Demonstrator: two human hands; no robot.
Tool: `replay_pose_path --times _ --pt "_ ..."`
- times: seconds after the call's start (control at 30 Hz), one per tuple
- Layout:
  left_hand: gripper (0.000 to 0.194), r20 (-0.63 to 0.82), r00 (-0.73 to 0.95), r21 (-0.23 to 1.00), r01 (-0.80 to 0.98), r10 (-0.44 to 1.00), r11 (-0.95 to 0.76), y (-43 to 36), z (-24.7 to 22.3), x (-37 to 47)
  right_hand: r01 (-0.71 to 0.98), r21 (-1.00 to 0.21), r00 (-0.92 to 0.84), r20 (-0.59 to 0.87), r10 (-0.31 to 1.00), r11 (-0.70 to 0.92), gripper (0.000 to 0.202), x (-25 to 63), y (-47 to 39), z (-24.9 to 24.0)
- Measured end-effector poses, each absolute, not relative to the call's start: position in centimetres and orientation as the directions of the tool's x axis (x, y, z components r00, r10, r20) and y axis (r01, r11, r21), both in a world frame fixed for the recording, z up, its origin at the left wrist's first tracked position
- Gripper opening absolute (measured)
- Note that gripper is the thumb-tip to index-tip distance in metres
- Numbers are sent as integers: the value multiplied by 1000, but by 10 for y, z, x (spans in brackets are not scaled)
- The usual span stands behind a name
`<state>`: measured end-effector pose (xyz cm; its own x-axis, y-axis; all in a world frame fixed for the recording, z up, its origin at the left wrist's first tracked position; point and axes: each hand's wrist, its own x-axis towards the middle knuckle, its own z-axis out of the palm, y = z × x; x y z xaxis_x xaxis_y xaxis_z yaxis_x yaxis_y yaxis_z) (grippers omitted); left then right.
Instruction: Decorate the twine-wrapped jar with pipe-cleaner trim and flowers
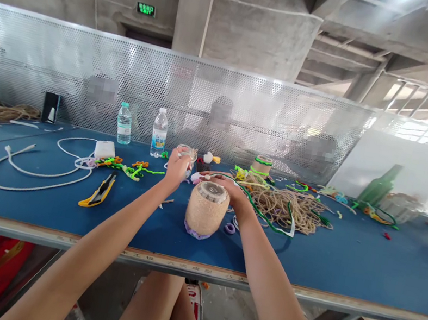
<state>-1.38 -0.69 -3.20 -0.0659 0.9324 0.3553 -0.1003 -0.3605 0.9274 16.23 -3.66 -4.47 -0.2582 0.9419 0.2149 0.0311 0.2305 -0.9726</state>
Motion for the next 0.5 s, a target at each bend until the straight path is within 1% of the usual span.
replay_pose_path --times 0.07,0.13,0.2,0.27,0.37,0.5 --pt "24 443 -66 895 83 894 -438 -7 -28 -26 -23 -980 -192 199 961 198 24 164 -33 -44" --pt "20 500 -11 836 265 866 -480 -6 -28 -37 -67 -984 -150 173 973 165 23 166 -29 -44" --pt "16 528 61 763 404 847 -505 -5 -31 -44 -99 -987 -130 142 981 130 26 167 -26 -43" --pt "17 551 122 682 504 826 -530 -4 -34 -46 -120 -988 -123 116 986 101 31 167 -25 -42" --pt "16 630 189 545 584 754 -602 -7 -34 -42 -134 -988 -137 94 986 75 35 162 -28 -42" --pt "26 725 325 362 570 607 -738 -12 -28 -29 -122 -989 -170 99 980 79 31 153 -37 -43"
